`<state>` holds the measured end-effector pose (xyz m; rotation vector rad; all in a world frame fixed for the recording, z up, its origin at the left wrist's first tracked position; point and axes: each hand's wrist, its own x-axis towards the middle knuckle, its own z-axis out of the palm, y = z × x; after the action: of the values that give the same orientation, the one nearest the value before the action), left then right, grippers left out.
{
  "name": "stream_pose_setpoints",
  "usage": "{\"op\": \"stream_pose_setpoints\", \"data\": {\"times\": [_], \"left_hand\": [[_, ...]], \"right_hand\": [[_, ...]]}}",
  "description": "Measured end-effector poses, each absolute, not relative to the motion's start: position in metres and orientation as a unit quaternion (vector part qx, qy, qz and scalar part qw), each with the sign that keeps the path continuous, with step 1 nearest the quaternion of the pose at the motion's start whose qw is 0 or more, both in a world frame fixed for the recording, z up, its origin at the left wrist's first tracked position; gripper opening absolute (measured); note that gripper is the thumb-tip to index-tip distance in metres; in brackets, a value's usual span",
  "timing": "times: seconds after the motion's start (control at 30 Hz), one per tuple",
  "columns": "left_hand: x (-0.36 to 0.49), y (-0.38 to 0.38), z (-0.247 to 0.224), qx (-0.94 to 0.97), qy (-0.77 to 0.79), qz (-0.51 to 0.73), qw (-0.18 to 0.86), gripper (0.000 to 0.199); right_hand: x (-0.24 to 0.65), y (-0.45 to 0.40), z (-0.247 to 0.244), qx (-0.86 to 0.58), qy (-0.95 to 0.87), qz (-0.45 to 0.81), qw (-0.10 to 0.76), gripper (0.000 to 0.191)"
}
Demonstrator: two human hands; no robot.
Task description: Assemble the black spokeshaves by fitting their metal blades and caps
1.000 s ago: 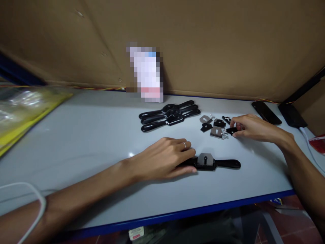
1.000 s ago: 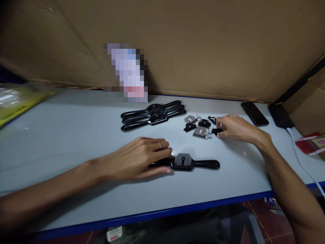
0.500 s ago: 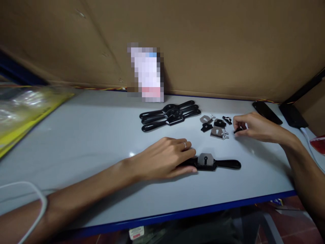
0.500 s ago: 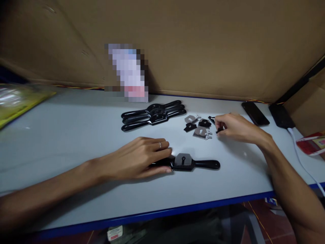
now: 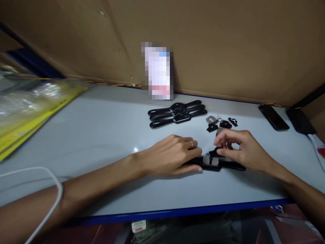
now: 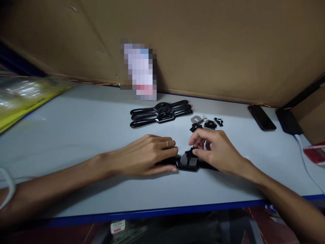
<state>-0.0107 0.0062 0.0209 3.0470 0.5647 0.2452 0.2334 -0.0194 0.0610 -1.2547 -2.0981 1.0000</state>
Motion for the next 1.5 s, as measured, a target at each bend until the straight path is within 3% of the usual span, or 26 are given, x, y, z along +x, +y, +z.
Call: {"op": "stream_pose_setpoints", "data": {"times": [0.37, 0.57, 0.63, 0.73, 0.9, 1.13, 1.5], "left_hand": [[-0.011, 0.006, 0.021, 0.980, 0.181, 0.085, 0.011, 0.041], [-0.011, 0.006, 0.022, 0.980, 0.181, 0.083, 0.023, 0.039], [-0.011, 0.006, 0.022, 0.980, 0.181, 0.082, 0.029, 0.039], [-0.012, 0.006, 0.022, 0.979, 0.184, 0.079, 0.040, 0.039], [-0.013, 0.006, 0.021, 0.979, 0.182, 0.085, 0.042, 0.039], [-0.013, 0.006, 0.022, 0.980, 0.178, 0.082, 0.044, 0.038], [-0.013, 0.006, 0.021, 0.979, 0.182, 0.085, 0.044, 0.039]], "right_hand": [[0.224, -0.027, 0.052, -0.424, -0.796, 0.359, 0.238, 0.008], [0.245, -0.014, 0.078, -0.492, -0.745, 0.220, 0.393, 0.009], [0.255, -0.005, 0.082, -0.525, -0.724, 0.183, 0.409, 0.011], [0.269, 0.008, 0.080, -0.562, -0.724, 0.145, 0.372, 0.014], [0.284, 0.023, 0.074, -0.582, -0.776, 0.113, 0.216, 0.014], [0.287, 0.023, 0.072, -0.522, -0.835, 0.169, 0.046, 0.010], [0.271, 0.015, 0.059, -0.505, -0.839, 0.192, 0.056, 0.007]]}}
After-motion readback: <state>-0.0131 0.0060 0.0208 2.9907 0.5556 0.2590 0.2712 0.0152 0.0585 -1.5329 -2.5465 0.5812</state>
